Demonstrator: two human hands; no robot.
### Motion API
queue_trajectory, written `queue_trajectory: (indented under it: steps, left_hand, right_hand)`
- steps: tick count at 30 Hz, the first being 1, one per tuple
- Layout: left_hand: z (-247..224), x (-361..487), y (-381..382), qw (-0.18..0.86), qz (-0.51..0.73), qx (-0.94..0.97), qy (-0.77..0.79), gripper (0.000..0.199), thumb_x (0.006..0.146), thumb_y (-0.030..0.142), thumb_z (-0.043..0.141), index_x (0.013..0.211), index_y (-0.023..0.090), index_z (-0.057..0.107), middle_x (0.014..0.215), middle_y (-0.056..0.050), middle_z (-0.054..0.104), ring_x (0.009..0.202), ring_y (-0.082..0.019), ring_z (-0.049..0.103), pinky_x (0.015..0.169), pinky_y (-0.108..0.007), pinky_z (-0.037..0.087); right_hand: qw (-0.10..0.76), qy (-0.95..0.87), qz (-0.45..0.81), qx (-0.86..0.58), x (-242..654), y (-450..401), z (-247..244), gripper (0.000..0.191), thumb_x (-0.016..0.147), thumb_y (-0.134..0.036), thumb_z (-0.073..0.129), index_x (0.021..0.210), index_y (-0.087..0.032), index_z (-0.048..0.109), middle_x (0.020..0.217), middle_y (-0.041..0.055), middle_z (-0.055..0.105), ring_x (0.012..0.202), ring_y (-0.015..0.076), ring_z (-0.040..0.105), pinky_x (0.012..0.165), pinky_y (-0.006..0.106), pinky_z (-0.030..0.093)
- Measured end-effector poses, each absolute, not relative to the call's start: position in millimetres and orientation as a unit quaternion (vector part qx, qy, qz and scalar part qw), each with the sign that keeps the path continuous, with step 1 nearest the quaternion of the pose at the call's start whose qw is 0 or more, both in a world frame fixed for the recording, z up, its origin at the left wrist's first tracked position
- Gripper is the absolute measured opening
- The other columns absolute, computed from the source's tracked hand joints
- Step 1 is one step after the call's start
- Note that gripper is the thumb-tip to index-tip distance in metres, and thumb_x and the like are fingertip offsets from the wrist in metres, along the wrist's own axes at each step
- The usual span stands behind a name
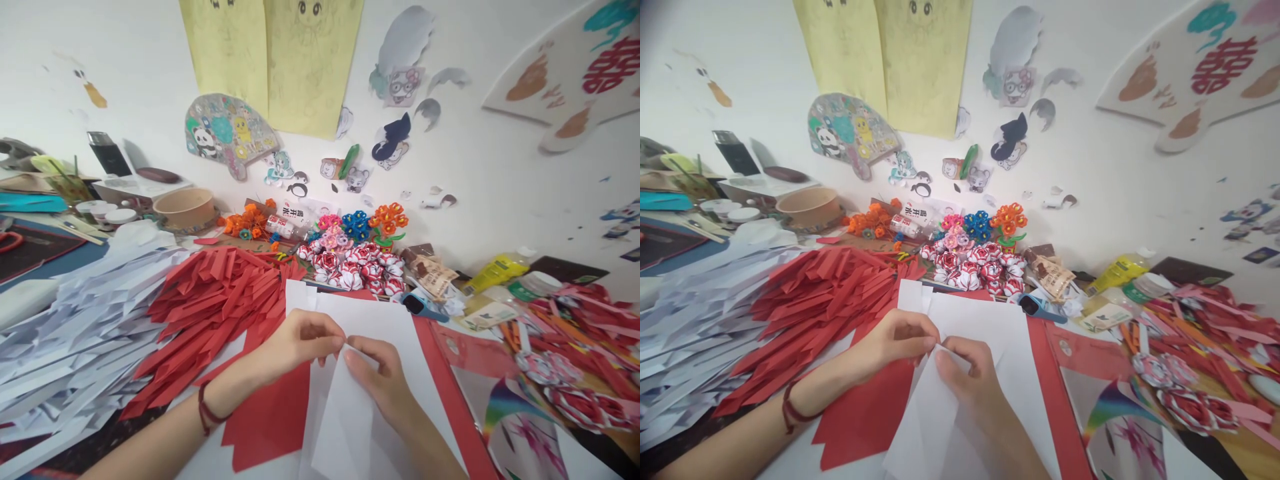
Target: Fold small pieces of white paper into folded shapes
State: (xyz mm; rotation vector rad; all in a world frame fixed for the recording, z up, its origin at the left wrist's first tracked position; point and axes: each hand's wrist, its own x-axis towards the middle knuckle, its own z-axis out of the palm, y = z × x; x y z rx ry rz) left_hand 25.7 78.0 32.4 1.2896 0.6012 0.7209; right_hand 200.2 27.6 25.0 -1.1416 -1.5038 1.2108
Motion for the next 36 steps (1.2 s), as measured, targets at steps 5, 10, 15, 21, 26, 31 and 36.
queue_trajectory:
  steps: [5,10,15,21,26,31,36]
  left_hand:
    - [34,27,77,0.689,0.32,0.584,0.287,0.023,0.076,0.033,0.071,0.08,0.01,0.069,0.066,-0.001,0.061,0.058,-0.008,0.051,0.056,-0.02,0.041]
    - [32,28,78,0.677,0.321,0.593,0.294,0.026,0.076,0.035,0.071,0.08,0.009,0.069,0.066,-0.002,0.061,0.056,-0.008,0.051,0.055,-0.02,0.041]
    - [33,27,79,0.604,0.324,0.658,0.312,0.025,0.079,0.035,0.067,0.081,0.01,0.07,0.064,-0.002,0.063,0.057,-0.009,0.054,0.057,-0.021,0.042]
    - [37,28,75,0.541,0.331,0.701,0.328,0.022,0.083,0.033,0.061,0.083,0.012,0.069,0.069,-0.003,0.066,0.061,-0.011,0.055,0.059,-0.021,0.044]
    - [42,30,70,0.473,0.328,0.735,0.358,0.02,0.085,0.029,0.056,0.082,0.014,0.068,0.068,-0.002,0.064,0.061,-0.01,0.05,0.056,-0.019,0.037]
    - [42,31,71,0.443,0.321,0.753,0.365,0.016,0.083,0.025,0.055,0.081,0.014,0.068,0.062,0.001,0.058,0.058,-0.009,0.045,0.055,-0.019,0.035]
    - [41,31,71,0.438,0.317,0.761,0.358,0.015,0.082,0.024,0.055,0.079,0.014,0.065,0.061,0.001,0.056,0.056,-0.008,0.046,0.056,-0.02,0.036]
  right_hand:
    - [0.44,-0.595,0.496,-0.455,200,28,24,0.039,0.084,-0.046,0.056,0.061,-0.015,0.061,0.059,0.0006,0.049,0.058,0.0134,0.043,0.054,0.025,0.033]
    - [0.434,-0.591,0.501,-0.459,202,28,24,0.039,0.083,-0.047,0.056,0.062,-0.014,0.06,0.059,-0.0006,0.046,0.057,0.0122,0.039,0.053,0.024,0.03]
    - [0.431,-0.593,0.495,-0.467,203,29,21,0.041,0.083,-0.049,0.056,0.061,-0.015,0.057,0.058,-0.0014,0.041,0.057,0.0118,0.036,0.053,0.024,0.027]
    - [0.439,-0.6,0.472,-0.473,203,31,18,0.041,0.083,-0.048,0.054,0.059,-0.016,0.051,0.057,-0.0025,0.035,0.056,0.0113,0.032,0.052,0.025,0.024]
    - [0.444,-0.622,0.437,-0.474,203,32,17,0.042,0.085,-0.046,0.052,0.056,-0.018,0.04,0.058,-0.0032,0.03,0.057,0.0111,0.03,0.053,0.025,0.024]
    - [0.433,-0.642,0.404,-0.486,203,34,13,0.04,0.087,-0.043,0.05,0.057,-0.018,0.041,0.059,-0.003,0.03,0.059,0.0114,0.031,0.054,0.025,0.025]
    - [0.43,-0.656,0.387,-0.486,204,35,9,0.04,0.086,-0.043,0.051,0.056,-0.017,0.044,0.058,-0.003,0.033,0.058,0.0115,0.033,0.054,0.025,0.025]
